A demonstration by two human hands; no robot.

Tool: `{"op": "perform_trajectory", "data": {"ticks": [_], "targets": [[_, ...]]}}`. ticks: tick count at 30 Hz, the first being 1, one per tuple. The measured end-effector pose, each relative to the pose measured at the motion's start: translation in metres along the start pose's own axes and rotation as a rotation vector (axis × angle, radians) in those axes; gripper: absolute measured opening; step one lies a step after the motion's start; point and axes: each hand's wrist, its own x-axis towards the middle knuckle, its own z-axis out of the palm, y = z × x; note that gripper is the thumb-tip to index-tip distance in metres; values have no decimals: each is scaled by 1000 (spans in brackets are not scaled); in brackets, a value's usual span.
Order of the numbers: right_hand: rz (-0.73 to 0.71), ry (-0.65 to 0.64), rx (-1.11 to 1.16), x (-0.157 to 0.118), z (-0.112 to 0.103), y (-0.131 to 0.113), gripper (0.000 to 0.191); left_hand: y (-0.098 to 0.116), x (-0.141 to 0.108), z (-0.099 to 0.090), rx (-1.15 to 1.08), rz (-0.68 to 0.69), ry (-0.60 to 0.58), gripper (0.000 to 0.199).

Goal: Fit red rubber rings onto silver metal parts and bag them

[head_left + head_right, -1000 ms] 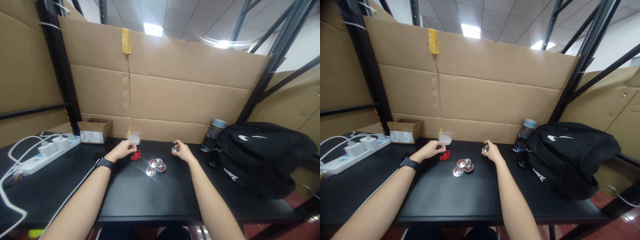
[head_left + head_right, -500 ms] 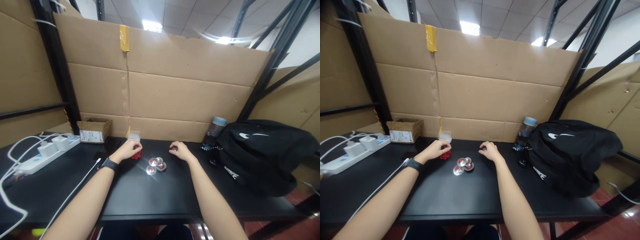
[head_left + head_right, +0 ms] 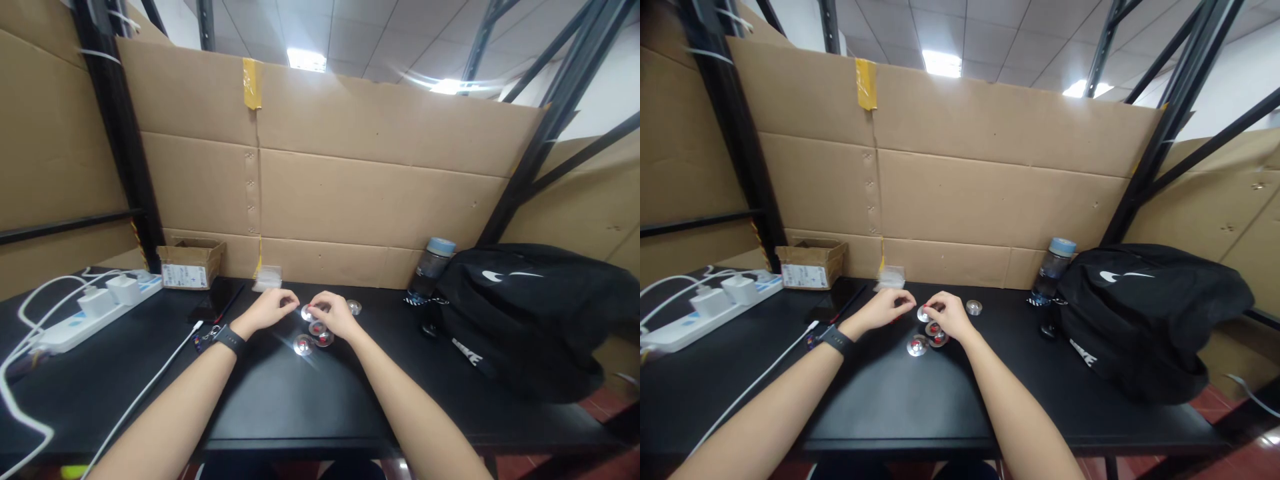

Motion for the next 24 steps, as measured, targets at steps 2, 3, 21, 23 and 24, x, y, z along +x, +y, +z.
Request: {"op": "perform_trajectory", "data": {"ticks": [2,3,21,23,24], "targets": [[103,62,153,0,1,-1,21,5,1,11,-161,-16,6,23],[142,75,214,0,2,-1,24,7,2,16,-236,-24,25,25],[233,80,627,0,15,-17,39,18,8,35,-805,-18,217,38],[253,61,670,-1,17,-22,42,19,7,34,-792,-10,216,38],[257,63,682,-1,18,-24,43,20,7,34,-787,-5,210,42]]}}
